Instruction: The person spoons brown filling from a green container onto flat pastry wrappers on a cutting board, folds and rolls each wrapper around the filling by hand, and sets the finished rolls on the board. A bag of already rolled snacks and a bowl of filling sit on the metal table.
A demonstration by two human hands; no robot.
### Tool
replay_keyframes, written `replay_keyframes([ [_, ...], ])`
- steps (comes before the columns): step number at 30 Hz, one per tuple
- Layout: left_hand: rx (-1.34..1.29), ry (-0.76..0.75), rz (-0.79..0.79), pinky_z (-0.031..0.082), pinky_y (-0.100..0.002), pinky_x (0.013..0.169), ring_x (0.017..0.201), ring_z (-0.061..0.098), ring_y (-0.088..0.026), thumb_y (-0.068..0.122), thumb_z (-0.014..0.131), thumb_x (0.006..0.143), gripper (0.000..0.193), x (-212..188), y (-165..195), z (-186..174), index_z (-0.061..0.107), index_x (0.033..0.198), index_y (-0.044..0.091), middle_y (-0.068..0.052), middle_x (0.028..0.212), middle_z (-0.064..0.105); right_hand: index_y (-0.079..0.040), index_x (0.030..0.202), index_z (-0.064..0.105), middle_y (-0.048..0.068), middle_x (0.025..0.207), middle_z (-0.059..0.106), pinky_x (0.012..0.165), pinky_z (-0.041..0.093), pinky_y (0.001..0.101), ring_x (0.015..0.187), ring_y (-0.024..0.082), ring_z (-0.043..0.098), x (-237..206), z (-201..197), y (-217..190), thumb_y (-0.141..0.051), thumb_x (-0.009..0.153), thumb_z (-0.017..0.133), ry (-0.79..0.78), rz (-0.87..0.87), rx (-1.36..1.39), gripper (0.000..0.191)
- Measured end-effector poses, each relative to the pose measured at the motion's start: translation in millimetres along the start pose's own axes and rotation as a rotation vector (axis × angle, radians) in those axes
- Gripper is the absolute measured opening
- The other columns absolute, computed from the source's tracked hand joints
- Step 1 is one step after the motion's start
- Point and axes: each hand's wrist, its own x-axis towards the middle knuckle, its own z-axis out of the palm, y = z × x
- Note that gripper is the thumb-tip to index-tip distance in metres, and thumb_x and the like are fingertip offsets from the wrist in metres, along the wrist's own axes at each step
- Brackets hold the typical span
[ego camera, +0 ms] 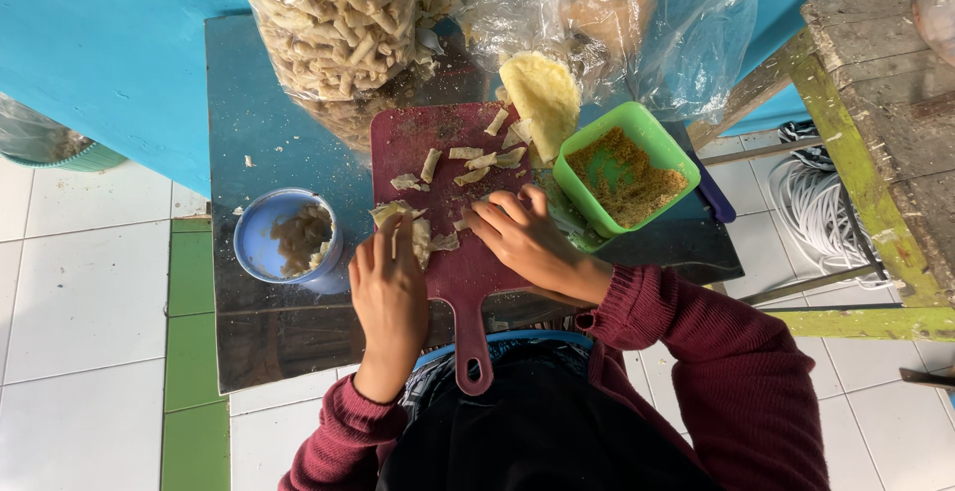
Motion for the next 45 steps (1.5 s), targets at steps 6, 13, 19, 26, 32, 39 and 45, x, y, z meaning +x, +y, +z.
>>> replay_keyframes([
  [6, -0.106, 0.011, -0.066, 0.054, -0.04, 0.089, 0.108, 0.064, -0.03, 0.005, 0.063, 0.094, 0.037, -5.0, -7.5, -9.2, 0.064, 0.131, 0.005, -0.009, 0.122, 0.067, -0.013, 0.103, 0.074, -0.004, 0.102, 0.067, 0.095, 0.031, 0.0461, 0.11, 0.018, 0.054, 13.5, 6.5, 8.6, -0.022, 0.089, 0.078, -0.061, 0.085, 0.412, 0.017],
  [13, -0.138, -0.008, -0.073, 0.053, -0.041, 0.082, 0.098, 0.063, -0.03, 0.021, 0.068, 0.095, 0.023, -1.2, -5.8, -15.5, 0.067, 0.114, 0.007, -0.01, 0.113, 0.067, -0.016, 0.101, 0.072, -0.007, 0.107, 0.069, 0.098, 0.032, 0.0404, 0.111, 0.015, 0.055, 31.5, -11.2, 44.5, -0.025, 0.095, 0.081, 0.029, 0.238, 0.301, 0.014],
  [19, -0.115, -0.013, -0.047, 0.051, -0.041, 0.077, 0.092, 0.062, -0.029, 0.029, 0.071, 0.09, 0.026, -2.6, -3.1, -16.9, 0.066, 0.105, 0.007, -0.009, 0.102, 0.066, -0.014, 0.105, 0.073, 0.0, 0.112, 0.067, 0.098, 0.035, 0.0392, 0.11, 0.018, 0.053, 28.4, 2.0, 25.0, -0.014, 0.089, 0.079, 0.129, 0.168, 0.31, 0.017],
  [26, -0.234, 0.025, -0.094, 0.054, -0.039, 0.077, 0.088, 0.067, -0.028, 0.019, 0.066, 0.099, 0.01, -3.8, -8.5, -18.4, 0.068, 0.098, 0.009, -0.006, 0.098, 0.07, -0.008, 0.125, 0.069, 0.004, 0.12, 0.065, 0.103, 0.045, 0.0355, 0.114, 0.022, 0.055, 13.8, 13.5, -0.2, -0.003, 0.093, 0.072, -0.059, 0.075, 0.615, 0.033],
  [32, -0.244, -0.019, -0.025, 0.054, -0.041, 0.079, 0.092, 0.065, -0.031, 0.015, 0.068, 0.097, 0.012, -4.0, -7.8, -30.8, 0.067, 0.104, 0.005, -0.01, 0.105, 0.068, -0.012, 0.119, 0.073, 0.007, 0.119, 0.061, 0.1, 0.041, 0.0426, 0.111, 0.024, 0.054, 25.4, 5.7, -14.1, -0.003, 0.084, 0.071, -0.079, -0.034, 0.439, 0.036],
  [39, -0.313, -0.134, -0.179, 0.054, -0.043, 0.076, 0.096, 0.064, -0.034, 0.019, 0.074, 0.087, 0.035, -22.0, -10.9, -48.2, 0.063, 0.116, 0.003, -0.012, 0.105, 0.064, -0.011, 0.111, 0.072, 0.007, 0.123, 0.059, 0.103, 0.041, 0.0439, 0.115, 0.026, 0.053, 30.2, -5.7, -12.8, -0.005, 0.081, 0.071, -0.058, -0.035, 0.407, 0.03],
  [45, -0.246, -0.076, -0.139, 0.054, -0.04, 0.079, 0.095, 0.065, -0.027, 0.017, 0.072, 0.093, 0.017, -25.0, -13.0, -46.8, 0.067, 0.109, 0.012, -0.006, 0.107, 0.067, -0.011, 0.114, 0.072, 0.005, 0.125, 0.06, 0.102, 0.042, 0.0416, 0.114, 0.024, 0.054, 32.6, -1.1, -16.1, -0.002, 0.083, 0.071, -0.045, -0.039, 0.505, 0.032],
])
